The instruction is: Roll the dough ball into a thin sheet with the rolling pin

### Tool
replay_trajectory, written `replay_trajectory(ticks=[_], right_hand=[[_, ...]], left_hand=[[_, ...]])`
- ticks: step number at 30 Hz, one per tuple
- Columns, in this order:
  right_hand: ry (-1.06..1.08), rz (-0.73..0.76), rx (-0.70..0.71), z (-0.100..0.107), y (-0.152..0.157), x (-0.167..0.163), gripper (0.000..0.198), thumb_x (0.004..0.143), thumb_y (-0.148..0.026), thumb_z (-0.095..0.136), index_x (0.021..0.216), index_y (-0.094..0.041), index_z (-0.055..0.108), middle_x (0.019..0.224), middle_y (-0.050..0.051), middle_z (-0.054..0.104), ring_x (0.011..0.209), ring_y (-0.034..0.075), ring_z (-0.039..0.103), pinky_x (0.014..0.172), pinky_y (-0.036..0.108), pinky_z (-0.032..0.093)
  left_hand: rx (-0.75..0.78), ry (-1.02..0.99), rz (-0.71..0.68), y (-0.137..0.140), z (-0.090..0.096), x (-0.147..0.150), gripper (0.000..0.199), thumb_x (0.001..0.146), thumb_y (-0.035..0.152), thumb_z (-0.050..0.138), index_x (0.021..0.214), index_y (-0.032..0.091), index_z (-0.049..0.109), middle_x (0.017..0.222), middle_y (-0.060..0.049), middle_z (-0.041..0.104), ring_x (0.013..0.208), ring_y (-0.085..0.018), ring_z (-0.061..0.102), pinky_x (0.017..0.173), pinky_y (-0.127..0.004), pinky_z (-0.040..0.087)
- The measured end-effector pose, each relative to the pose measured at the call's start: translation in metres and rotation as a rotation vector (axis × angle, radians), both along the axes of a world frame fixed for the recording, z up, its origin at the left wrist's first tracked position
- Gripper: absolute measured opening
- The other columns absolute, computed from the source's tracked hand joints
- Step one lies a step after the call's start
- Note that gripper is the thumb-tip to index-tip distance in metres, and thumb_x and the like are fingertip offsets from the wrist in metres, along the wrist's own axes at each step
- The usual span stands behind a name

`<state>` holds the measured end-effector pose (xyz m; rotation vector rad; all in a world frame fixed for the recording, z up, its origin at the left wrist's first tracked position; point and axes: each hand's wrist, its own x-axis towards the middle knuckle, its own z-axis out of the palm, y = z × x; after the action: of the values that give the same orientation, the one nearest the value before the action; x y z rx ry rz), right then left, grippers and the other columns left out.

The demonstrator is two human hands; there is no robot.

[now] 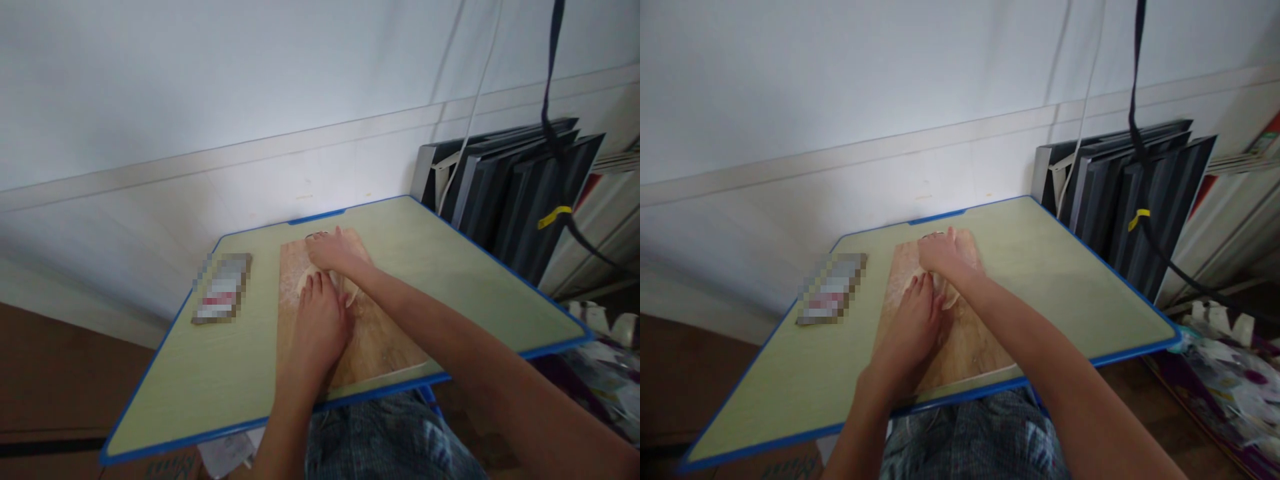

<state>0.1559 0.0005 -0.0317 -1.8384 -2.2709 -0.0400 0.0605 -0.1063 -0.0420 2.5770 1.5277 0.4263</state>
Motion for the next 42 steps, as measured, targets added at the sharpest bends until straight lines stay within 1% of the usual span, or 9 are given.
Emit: replay_trajectory(ticks=[6, 11, 15, 20, 25, 31, 35, 39, 42], right_hand=[[-0.02, 0.059, -0.016, -0.007, -0.008, 0.032, 0.046, 0.082, -0.014, 0.037, 0.125, -0.022, 0.05, 0.134, 0.005, 0.047, 0.13, 0.029, 0.026, 0.099, 0.056, 0.026], [0.039, -0.013, -0.061, -0.012, -0.026, 0.065, 0.048, 0.09, -0.023, 0.025, 0.135, -0.017, 0.038, 0.148, 0.008, 0.022, 0.135, 0.029, 0.013, 0.1, 0.056, 0.026], [0.032, -0.039, -0.084, -0.01, -0.036, 0.075, 0.051, 0.092, -0.026, 0.017, 0.138, -0.01, 0.031, 0.149, 0.012, 0.017, 0.135, 0.03, 0.011, 0.101, 0.055, 0.025], [0.009, -0.021, -0.068, -0.01, -0.024, 0.058, 0.049, 0.091, -0.027, 0.023, 0.138, -0.017, 0.032, 0.147, 0.008, 0.024, 0.135, 0.03, 0.012, 0.102, 0.055, 0.022], [-0.016, 0.029, -0.002, -0.011, -0.001, 0.027, 0.057, 0.088, -0.035, 0.034, 0.141, -0.016, 0.025, 0.144, 0.01, 0.031, 0.133, 0.031, 0.019, 0.103, 0.055, 0.02], [-0.008, 0.054, 0.015, -0.004, 0.006, -0.002, 0.059, 0.082, -0.035, 0.044, 0.136, -0.014, 0.035, 0.135, 0.014, 0.045, 0.126, 0.029, 0.035, 0.102, 0.055, 0.019], [-0.008, 0.053, 0.016, -0.005, 0.002, 0.007, 0.058, 0.083, -0.032, 0.041, 0.137, -0.014, 0.031, 0.135, 0.012, 0.045, 0.125, 0.027, 0.036, 0.103, 0.051, 0.021], [0.014, 0.001, -0.003, -0.01, -0.012, 0.036, 0.057, 0.086, -0.025, 0.034, 0.141, -0.013, 0.023, 0.144, 0.009, 0.032, 0.133, 0.029, 0.02, 0.103, 0.052, 0.021], [0.061, -0.054, -0.055, -0.012, -0.024, 0.055, 0.056, 0.087, -0.022, 0.027, 0.142, -0.016, 0.018, 0.148, 0.007, 0.022, 0.135, 0.027, 0.012, 0.103, 0.056, 0.02]], left_hand=[[0.068, -0.016, 0.005, -0.02, -0.003, 0.027, 0.055, 0.084, 0.025, 0.044, 0.13, -0.002, 0.032, 0.131, -0.026, 0.041, 0.124, -0.03, 0.039, 0.102, -0.044, 0.033], [0.21, 0.069, -0.038, -0.034, -0.01, 0.052, 0.056, 0.083, 0.024, 0.046, 0.13, -0.004, 0.034, 0.137, -0.029, 0.033, 0.127, -0.034, 0.033, 0.101, -0.047, 0.033], [0.245, 0.088, -0.066, -0.039, -0.011, 0.058, 0.056, 0.083, 0.027, 0.046, 0.13, -0.002, 0.036, 0.138, -0.027, 0.032, 0.129, -0.034, 0.03, 0.103, -0.045, 0.032], [0.141, 0.052, -0.07, -0.031, -0.005, 0.041, 0.056, 0.085, 0.028, 0.045, 0.132, 0.0, 0.033, 0.138, -0.027, 0.032, 0.129, -0.033, 0.031, 0.102, -0.045, 0.032], [0.044, -0.043, -0.007, -0.017, -0.002, 0.016, 0.052, 0.085, 0.025, 0.042, 0.133, 0.008, 0.032, 0.134, -0.02, 0.041, 0.126, -0.029, 0.036, 0.102, -0.048, 0.03], [0.02, -0.101, 0.023, -0.005, -0.004, 0.0, 0.047, 0.087, 0.023, 0.032, 0.131, 0.006, 0.033, 0.135, -0.02, 0.04, 0.129, -0.028, 0.032, 0.103, -0.048, 0.028], [0.035, -0.072, 0.03, -0.011, -0.003, 0.007, 0.049, 0.087, 0.025, 0.033, 0.132, 0.007, 0.032, 0.134, -0.02, 0.041, 0.127, -0.03, 0.034, 0.102, -0.049, 0.029], [0.054, 0.006, 0.003, -0.025, -0.002, 0.027, 0.051, 0.084, 0.025, 0.042, 0.132, 0.006, 0.034, 0.134, -0.022, 0.04, 0.126, -0.032, 0.035, 0.103, -0.049, 0.028], [0.144, 0.041, -0.041, -0.035, -0.004, 0.041, 0.05, 0.083, 0.028, 0.047, 0.129, 0.007, 0.039, 0.136, -0.026, 0.035, 0.128, -0.035, 0.031, 0.102, -0.05, 0.028]])
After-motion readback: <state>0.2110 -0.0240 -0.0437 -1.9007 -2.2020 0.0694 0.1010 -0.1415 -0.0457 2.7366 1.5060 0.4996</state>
